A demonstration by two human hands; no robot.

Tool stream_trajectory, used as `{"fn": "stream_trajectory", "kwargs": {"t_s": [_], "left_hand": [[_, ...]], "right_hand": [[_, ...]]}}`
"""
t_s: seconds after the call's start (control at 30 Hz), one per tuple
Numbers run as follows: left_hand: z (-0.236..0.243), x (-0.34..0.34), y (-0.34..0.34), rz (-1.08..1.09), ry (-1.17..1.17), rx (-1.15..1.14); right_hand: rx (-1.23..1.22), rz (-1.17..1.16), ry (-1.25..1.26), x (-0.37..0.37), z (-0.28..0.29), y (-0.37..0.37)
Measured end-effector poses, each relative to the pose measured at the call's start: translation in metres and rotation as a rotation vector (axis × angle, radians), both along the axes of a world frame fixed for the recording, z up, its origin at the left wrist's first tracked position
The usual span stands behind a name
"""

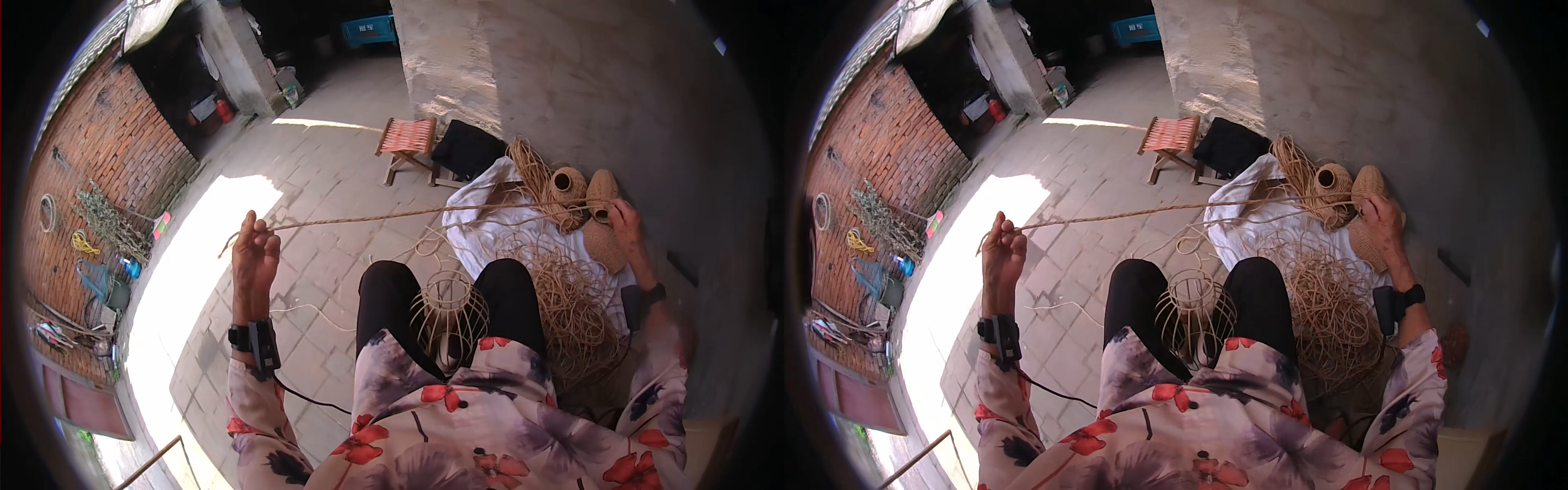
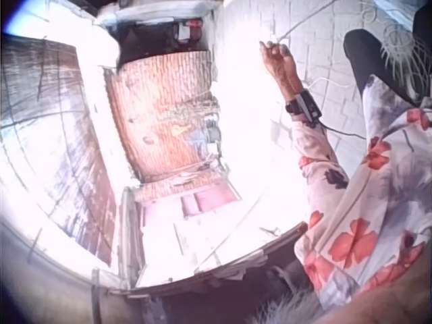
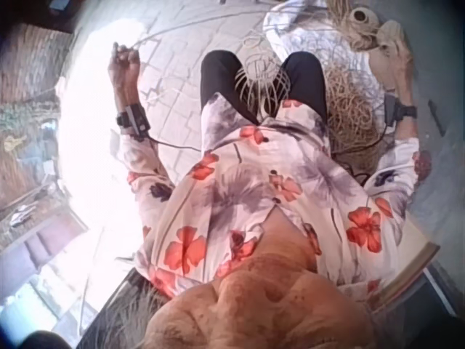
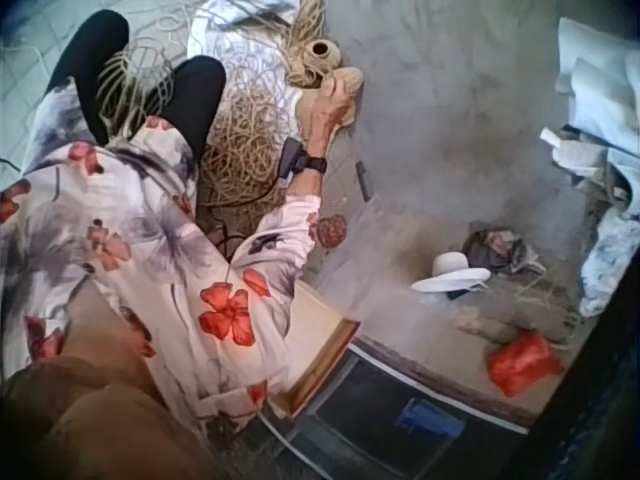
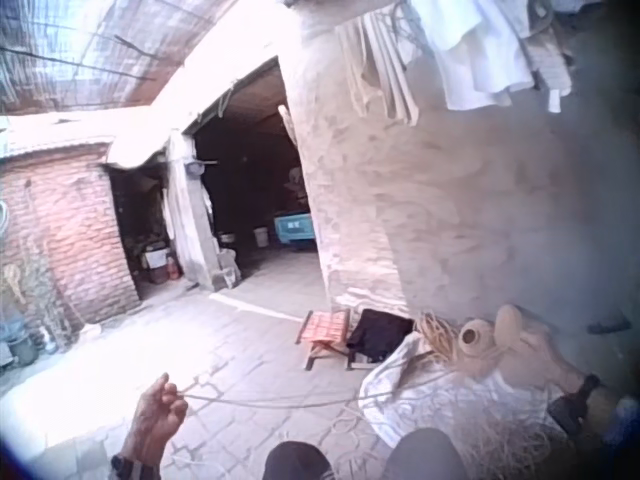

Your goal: The recorder is weaving a craft item from natural fibers in an outdoor workshop.

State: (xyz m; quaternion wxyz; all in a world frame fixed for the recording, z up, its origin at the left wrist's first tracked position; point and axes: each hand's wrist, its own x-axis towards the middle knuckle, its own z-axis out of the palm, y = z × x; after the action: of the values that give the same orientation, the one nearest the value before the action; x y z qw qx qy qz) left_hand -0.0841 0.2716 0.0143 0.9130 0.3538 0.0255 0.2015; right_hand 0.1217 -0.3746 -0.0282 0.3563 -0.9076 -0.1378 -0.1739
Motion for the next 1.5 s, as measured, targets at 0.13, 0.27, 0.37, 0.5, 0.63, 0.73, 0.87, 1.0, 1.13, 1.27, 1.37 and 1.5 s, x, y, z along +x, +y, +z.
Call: {"fn": "stream_trajectory", "kwargs": {"t_s": [0.13, 0.27, 0.37, 0.5, 0.63, 0.73, 0.87, 1.0, 1.13, 1.27, 1.37, 1.5], "left_hand": [[-0.024, -0.007, 0.008, 0.081, 0.038, 0.005], [-0.031, 0.024, -0.050, -0.040, 0.091, 0.091], [-0.019, 0.012, -0.105, -0.186, 0.196, 0.245], [-0.016, 0.028, -0.188, -0.566, 0.315, 0.380], [-0.016, 0.027, -0.240, -0.811, 0.211, 0.594], [-0.036, 0.025, -0.244, -0.741, 0.022, 1.045], [-0.039, 0.024, -0.252, -0.656, 0.126, 1.122], [-0.044, 0.005, -0.261, -0.677, 0.511, 0.262], [-0.069, 0.011, -0.256, -0.687, 0.182, 0.882], [-0.054, 0.013, -0.262, -0.700, 0.165, 1.022], [-0.068, 0.019, -0.245, -0.109, 0.034, 1.692], [-0.099, 0.018, -0.235, -0.250, -0.029, 1.998]], "right_hand": [[-0.279, -0.234, -0.214, 0.019, -0.030, -0.133], [-0.806, -0.374, 0.062, 0.005, -0.061, -0.238], [-0.676, -0.069, 0.207, -0.028, -0.024, -0.056], [0.075, 0.494, 0.178, -0.080, 0.033, 0.112], [0.309, 0.838, 0.125, -0.122, 0.044, 0.217], [0.349, 0.906, 0.211, -0.133, 0.049, 0.242], [0.171, 0.951, -0.211, -0.138, 0.035, 0.247], [0.201, 0.958, -0.140, -0.155, 0.030, 0.236], [0.161, 0.891, -0.375, -0.162, 0.020, 0.237], [0.674, 0.620, 0.350, -0.159, 0.029, 0.213], [0.651, 0.494, 0.483, -0.140, 0.002, 0.185], [0.529, 0.530, 0.305, -0.148, -0.031, 0.179]]}}
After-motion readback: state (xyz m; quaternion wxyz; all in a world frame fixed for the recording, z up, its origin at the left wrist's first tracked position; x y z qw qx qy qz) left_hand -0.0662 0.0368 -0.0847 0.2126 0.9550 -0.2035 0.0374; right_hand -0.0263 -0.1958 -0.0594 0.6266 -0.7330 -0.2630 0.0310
